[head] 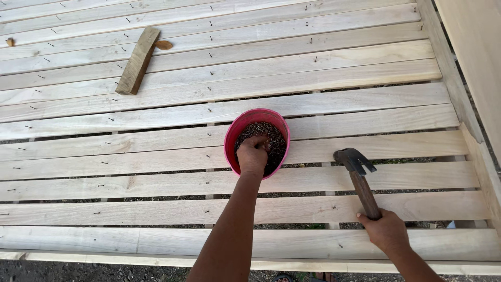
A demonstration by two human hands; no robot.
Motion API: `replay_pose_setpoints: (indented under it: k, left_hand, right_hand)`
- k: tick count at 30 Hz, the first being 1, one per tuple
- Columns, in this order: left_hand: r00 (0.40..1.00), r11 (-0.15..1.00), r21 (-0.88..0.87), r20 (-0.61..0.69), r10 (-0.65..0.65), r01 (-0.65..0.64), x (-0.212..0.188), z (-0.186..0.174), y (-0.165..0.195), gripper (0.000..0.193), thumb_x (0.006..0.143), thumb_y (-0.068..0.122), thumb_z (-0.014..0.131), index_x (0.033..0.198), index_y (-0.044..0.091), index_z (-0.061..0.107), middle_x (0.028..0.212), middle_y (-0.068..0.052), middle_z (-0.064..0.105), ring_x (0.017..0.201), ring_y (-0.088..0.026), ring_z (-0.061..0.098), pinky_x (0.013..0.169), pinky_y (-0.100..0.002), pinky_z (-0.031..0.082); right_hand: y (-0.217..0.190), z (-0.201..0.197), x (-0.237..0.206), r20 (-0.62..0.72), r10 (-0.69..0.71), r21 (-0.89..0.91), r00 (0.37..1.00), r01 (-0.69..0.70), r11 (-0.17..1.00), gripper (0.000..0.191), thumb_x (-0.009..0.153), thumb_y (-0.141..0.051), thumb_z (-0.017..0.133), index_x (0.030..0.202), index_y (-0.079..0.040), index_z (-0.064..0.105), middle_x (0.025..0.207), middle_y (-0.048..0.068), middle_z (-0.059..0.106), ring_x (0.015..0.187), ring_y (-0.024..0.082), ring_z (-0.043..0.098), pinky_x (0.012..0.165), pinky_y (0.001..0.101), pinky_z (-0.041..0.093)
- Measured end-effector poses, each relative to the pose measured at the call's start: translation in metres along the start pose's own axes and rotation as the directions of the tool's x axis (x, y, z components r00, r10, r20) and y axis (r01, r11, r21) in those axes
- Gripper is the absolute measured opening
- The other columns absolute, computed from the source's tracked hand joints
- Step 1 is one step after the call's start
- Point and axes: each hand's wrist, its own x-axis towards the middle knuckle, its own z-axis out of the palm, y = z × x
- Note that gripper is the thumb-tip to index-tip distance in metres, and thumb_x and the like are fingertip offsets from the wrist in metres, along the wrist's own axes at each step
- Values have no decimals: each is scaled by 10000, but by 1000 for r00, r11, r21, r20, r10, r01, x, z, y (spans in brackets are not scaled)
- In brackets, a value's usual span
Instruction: The person hammers nails into a slatted wooden frame. They take nails one at a time from a pink bucket, position each nail on a wood slat, and drive it in with a hammer, working along the slats and moving to the frame edge near the end.
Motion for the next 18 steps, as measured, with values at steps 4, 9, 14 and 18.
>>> replay_pose_setpoints:
  k: [4, 9, 14, 18]
  left_hand:
    - [997, 996, -51, -1, -80, 80, 1, 3, -5, 251, 883, 10, 656, 1033, 144, 807, 1088, -98, 772, 1011, -241, 745, 917, -333, 564]
    - [998, 985, 173, -60, -15, 25, -2, 2, -8, 176, 920, 94, 654, 972, 125, 820, 1084, -154, 758, 1013, -322, 730, 932, -393, 564]
    - [996, 905, 419, -2, -89, 81, -12, -2, -1, 220, 1017, 165, 561, 1149, 107, 728, 1164, -200, 720, 1090, -380, 689, 953, -476, 554]
    - [975, 837, 537, 106, -195, 110, -14, -7, -3, 347, 978, 97, 502, 1240, 194, 709, 1232, -191, 683, 1147, -374, 666, 1004, -467, 537]
  right_hand:
    - [2, 2, 2, 23, 14, 38, 1000, -15, 999, 475, 841, -496, 767, 973, -42, 805, 556, 123, 691, 542, 263, 728, 609, 407, 596]
    - [3, 7, 4, 43, 14, 63, 999, -16, 998, 437, 856, -464, 762, 965, -43, 802, 560, 123, 688, 542, 257, 723, 612, 407, 588]
    - [3, 9, 6, 83, 3, 45, 997, -6, 999, 416, 877, -466, 751, 945, -55, 766, 550, 101, 671, 527, 239, 708, 607, 397, 586]
    - [3, 10, 7, 93, -17, 70, 996, 10, 998, 416, 876, -455, 758, 900, -41, 785, 549, 92, 655, 513, 230, 681, 597, 395, 575]
